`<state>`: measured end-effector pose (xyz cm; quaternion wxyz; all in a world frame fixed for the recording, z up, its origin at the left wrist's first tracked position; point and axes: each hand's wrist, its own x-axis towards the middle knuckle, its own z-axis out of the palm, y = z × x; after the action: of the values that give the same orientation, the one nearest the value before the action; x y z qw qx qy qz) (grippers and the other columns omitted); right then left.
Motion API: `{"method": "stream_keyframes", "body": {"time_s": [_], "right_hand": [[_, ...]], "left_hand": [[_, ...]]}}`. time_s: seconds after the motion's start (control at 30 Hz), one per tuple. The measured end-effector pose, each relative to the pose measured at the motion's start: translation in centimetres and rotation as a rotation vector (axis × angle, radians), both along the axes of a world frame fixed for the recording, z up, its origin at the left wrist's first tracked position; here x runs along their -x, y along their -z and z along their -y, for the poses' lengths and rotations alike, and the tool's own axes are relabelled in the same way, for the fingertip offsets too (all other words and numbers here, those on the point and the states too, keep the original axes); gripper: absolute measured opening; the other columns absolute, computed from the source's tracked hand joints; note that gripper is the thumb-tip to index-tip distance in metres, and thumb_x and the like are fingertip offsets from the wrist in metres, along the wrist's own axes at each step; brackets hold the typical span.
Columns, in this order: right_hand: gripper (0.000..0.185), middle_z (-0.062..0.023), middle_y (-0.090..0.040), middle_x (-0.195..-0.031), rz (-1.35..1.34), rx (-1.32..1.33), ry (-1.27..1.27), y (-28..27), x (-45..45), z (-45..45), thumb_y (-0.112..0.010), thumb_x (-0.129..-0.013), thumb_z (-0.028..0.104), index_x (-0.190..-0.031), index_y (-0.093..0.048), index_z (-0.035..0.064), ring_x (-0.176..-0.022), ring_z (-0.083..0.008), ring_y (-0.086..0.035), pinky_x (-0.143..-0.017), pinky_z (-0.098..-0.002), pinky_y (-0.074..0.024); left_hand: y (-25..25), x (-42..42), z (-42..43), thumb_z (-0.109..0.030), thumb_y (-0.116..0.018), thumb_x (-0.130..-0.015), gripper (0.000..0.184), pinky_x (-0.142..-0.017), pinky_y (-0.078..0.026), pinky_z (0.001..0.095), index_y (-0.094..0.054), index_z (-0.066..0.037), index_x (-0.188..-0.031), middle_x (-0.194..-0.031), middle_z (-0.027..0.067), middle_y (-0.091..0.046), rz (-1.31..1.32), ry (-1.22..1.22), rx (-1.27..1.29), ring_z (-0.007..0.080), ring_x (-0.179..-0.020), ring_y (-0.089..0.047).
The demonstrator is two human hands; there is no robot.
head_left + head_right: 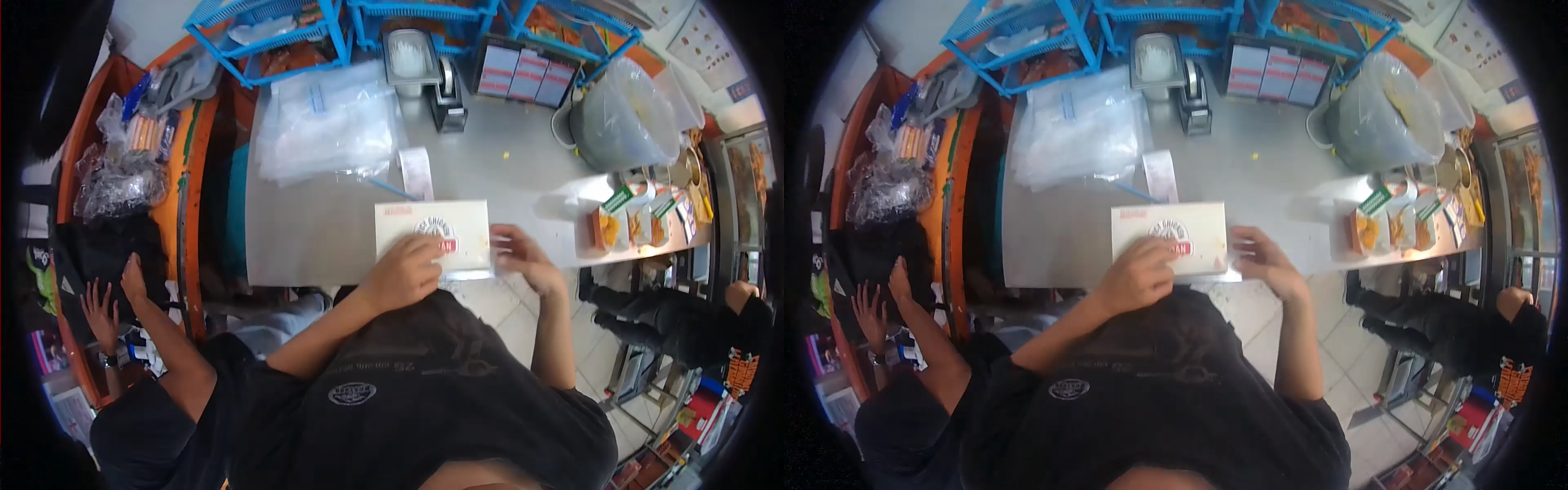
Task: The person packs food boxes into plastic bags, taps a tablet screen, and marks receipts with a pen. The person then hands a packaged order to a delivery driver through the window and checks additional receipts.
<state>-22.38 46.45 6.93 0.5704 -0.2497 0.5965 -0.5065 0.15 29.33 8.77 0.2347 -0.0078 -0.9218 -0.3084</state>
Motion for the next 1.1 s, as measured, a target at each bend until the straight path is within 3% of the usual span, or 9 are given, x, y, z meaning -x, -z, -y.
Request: {"method": "stream_keyframes", "body": {"time_s": [0.17,0.33,0.43,0.57,0.77,0.83,0.9,1.0,1.1], "right_hand": [[0.060,-0.0165,-0.057,-0.113,-0.411,0.137,0.406,2.2,7.3,11.8,-0.070,-0.074,-0.002,-0.128,-0.046,-0.0010,-0.094,-0.0232,-0.061,-0.081,-0.0312,-0.0499],[0.055,-0.0105,-0.063,-0.089,-0.687,0.060,0.570,4.6,8.8,23.3,-0.076,-0.075,0.023,-0.118,-0.054,-0.0034,-0.084,-0.0168,-0.060,-0.076,-0.0324,-0.0483],[0.041,-0.0077,-0.064,-0.087,-0.400,-0.099,0.358,5.8,10.5,25.8,-0.073,-0.079,0.029,-0.105,-0.063,-0.0019,-0.081,-0.0135,-0.057,-0.072,-0.0311,-0.0456],[0.019,-0.0013,-0.065,-0.085,0.015,0.134,0.422,6.2,9.1,23.9,-0.068,-0.085,0.022,-0.086,-0.068,0.0022,-0.074,-0.0090,-0.054,-0.065,-0.0289,-0.0421],[0.023,-0.0175,-0.064,-0.072,-1.242,0.116,0.434,10.4,7.7,22.5,-0.070,-0.079,0.019,-0.068,-0.064,0.0007,-0.059,-0.0317,-0.059,-0.058,-0.0396,-0.0456],[0.021,-0.0174,-0.064,-0.066,-1.146,0.080,0.341,9.7,8.0,20.8,-0.068,-0.080,0.021,-0.074,-0.068,0.0011,-0.063,-0.0329,-0.063,-0.061,-0.0385,-0.0479],[0.023,-0.0156,-0.068,-0.083,-1.053,0.024,0.321,6.4,7.7,16.9,-0.063,-0.088,0.022,-0.095,-0.069,0.0004,-0.074,-0.0159,-0.064,-0.068,-0.0302,-0.0495],[0.019,-0.0126,-0.060,-0.117,-0.682,0.260,0.451,0.2,6.2,7.7,-0.059,-0.089,0.010,-0.104,-0.065,0.0001,-0.103,-0.0202,-0.060,-0.085,-0.0322,-0.0491],[0.015,-0.0076,-0.063,-0.079,-0.605,0.163,0.538,-6.6,-0.6,0.3,-0.057,-0.090,0.005,-0.096,-0.064,-0.0065,-0.072,-0.0125,-0.059,-0.068,-0.0258,-0.0488]], "left_hand": [[0.4,0.2,0.0,-0.007,-0.071,-0.064,0.013,-0.089,-0.046,0.0407,-0.058,-0.005,-0.065,-0.096,0.0088,-0.061,-0.013,-0.006,-0.069,0.0290,-0.104,-0.058],[0.5,0.2,0.1,-0.006,-0.072,-0.065,0.015,-0.089,-0.046,0.0405,-0.057,-0.006,-0.064,-0.096,0.0073,-0.060,-0.004,-0.020,-0.093,0.0282,-0.104,-0.058],[0.7,0.4,0.1,-0.005,-0.072,-0.064,0.015,-0.089,-0.046,0.0405,-0.057,-0.006,-0.064,-0.097,0.0069,-0.060,-0.019,-0.033,-0.097,0.0280,-0.105,-0.058],[0.6,-0.1,0.0,-0.005,-0.072,-0.064,0.015,-0.089,-0.046,0.0408,-0.057,-0.006,-0.064,-0.097,0.0069,-0.060,-0.009,-0.038,-0.120,0.0278,-0.105,-0.057],[0.6,0.0,0.1,-0.007,-0.068,-0.066,0.013,-0.093,-0.044,0.0405,-0.057,-0.004,-0.072,-0.100,0.0095,-0.058,0.025,-0.029,-0.082,0.0290,-0.107,-0.054],[1.4,0.0,0.0,-0.009,-0.069,-0.066,0.015,-0.094,-0.043,0.0408,-0.057,-0.004,-0.074,-0.101,0.0101,-0.058,0.024,-0.032,-0.032,0.0298,-0.107,-0.054],[1.5,0.0,-0.2,-0.011,-0.069,-0.065,0.017,-0.094,-0.042,0.0426,-0.057,-0.004,-0.074,-0.105,0.0100,-0.057,0.019,-0.048,-0.045,0.0297,-0.109,-0.052],[0.5,0.2,-0.1,-0.006,-0.070,-0.064,0.016,-0.094,-0.044,0.0431,-0.056,-0.003,-0.068,-0.106,0.0101,-0.058,0.043,-0.043,-0.050,0.0302,-0.108,-0.055],[-0.4,0.3,0.2,-0.003,-0.069,-0.063,0.015,-0.098,-0.043,0.0430,-0.055,-0.002,-0.067,-0.107,0.0102,-0.057,0.060,0.009,-0.042,0.0302,-0.113,-0.052]]}}
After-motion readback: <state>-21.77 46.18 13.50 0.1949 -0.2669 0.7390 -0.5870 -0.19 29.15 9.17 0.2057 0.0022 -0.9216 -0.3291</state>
